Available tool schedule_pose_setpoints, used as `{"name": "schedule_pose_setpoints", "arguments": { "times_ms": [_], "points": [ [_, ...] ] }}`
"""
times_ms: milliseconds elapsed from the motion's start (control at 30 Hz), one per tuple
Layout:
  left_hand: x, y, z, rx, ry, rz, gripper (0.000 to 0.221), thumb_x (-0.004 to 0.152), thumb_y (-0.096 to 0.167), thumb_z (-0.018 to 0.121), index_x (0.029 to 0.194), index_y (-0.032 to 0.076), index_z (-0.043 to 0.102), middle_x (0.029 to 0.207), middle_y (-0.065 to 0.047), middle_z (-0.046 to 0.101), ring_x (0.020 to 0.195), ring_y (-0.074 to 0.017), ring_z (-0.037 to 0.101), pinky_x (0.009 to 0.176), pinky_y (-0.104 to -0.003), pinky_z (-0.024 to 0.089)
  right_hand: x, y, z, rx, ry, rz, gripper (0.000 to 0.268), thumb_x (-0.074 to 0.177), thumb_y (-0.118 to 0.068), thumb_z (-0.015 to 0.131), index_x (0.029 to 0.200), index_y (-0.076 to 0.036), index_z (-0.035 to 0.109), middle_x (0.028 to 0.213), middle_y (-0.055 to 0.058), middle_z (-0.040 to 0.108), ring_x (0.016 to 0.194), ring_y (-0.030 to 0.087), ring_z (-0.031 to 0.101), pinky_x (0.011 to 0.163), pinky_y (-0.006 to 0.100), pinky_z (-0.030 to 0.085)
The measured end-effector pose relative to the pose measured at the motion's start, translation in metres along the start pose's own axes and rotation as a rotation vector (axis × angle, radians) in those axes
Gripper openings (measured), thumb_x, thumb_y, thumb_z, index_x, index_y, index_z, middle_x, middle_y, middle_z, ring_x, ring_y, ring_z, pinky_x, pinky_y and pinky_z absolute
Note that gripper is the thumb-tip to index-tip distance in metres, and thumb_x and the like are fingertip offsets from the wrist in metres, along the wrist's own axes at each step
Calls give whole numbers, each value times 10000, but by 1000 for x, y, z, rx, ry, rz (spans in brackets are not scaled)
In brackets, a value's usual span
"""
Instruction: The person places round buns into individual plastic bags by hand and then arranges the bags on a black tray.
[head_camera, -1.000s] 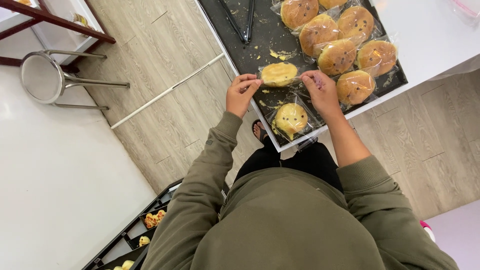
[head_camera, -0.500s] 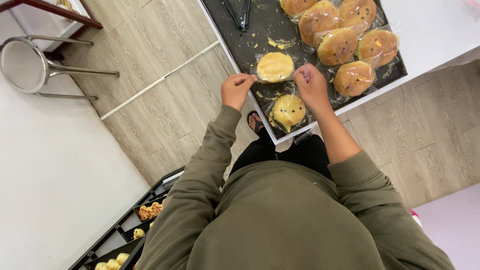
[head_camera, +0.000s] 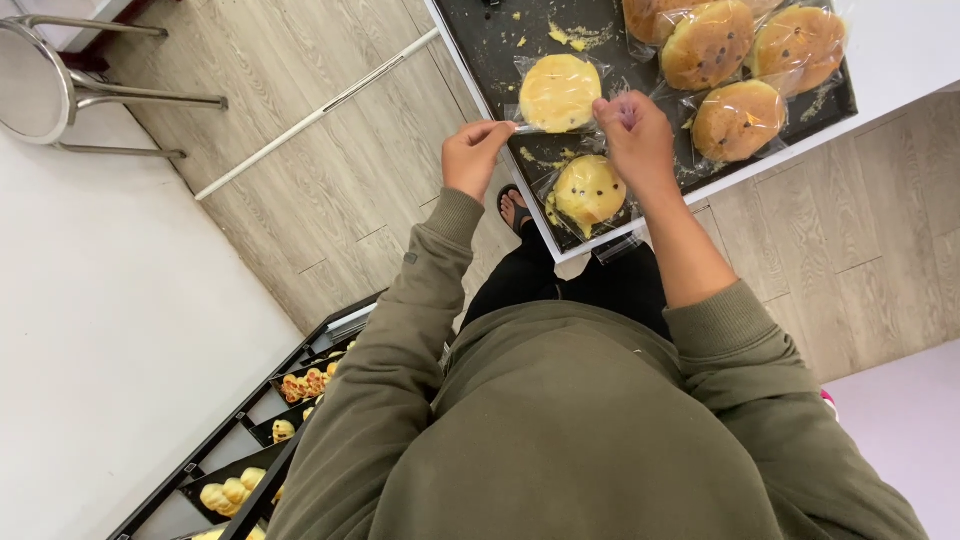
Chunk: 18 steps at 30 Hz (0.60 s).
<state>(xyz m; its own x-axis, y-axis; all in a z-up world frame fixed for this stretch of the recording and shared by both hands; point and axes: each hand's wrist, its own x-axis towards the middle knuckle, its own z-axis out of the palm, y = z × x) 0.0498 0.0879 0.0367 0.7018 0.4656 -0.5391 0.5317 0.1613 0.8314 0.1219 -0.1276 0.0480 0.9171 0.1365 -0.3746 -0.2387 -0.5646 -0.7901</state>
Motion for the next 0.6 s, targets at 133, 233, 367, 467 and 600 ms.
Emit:
{"name": "schedule_pose_setpoints", "arguments": {
  "times_ms": [133, 233, 367, 467, 600],
  "points": [
    [1, -2, 0, 53, 22, -18, 154, 802, 258, 818, 859, 117, 835, 963, -45, 771, 927, -186, 721, 878, -348, 622, 1, 0, 6, 23, 27, 43, 378, 1072, -375, 696, 785, -214, 510, 751, -73, 497, 733, 96, 478, 734, 282, 423],
    [-3, 0, -1, 140, 8, -18, 188, 799, 285, 801, 873, 115, 833, 938, -36, 780, 914, -182, 731, 877, -349, 632, -2, -1, 12, -8, 71, 74, 423, 1062, -350, 685, 757, -223, 422, 693, -81, 429, 647, 91, 403, 893, 330, 535],
    [-10, 10, -4, 225, -40, -65, 134, 851, 274, 749, 814, 146, 766, 722, 24, 718, 686, -126, 688, 757, -326, 615, -5, -5, 13, 4, 50, 37, 425, 1113, -338, 638, 813, -206, 368, 772, -57, 383, 721, 113, 352, 669, 296, 310],
    [-11, 9, -6, 529, -18, 359, 126, 904, 267, 711, 937, 161, 651, 886, -16, 639, 814, -191, 611, 779, -361, 566, -2, -16, 10, 109, -33, 80, 360, 1106, -318, 569, 828, -215, 365, 745, -39, 484, 706, 107, 490, 792, 331, 423],
    [-9, 9, 11, 1111, -24, 1233, 566, 976, 336, 726, 1468, 258, 457, 1340, -39, 526, 1300, -259, 531, 1014, -417, 491, 36, 30, 18, 265, 68, 58, 283, 977, -375, 687, 938, -146, 525, 600, -4, 637, 461, 126, 522, 417, 267, 365]
  ]
}}
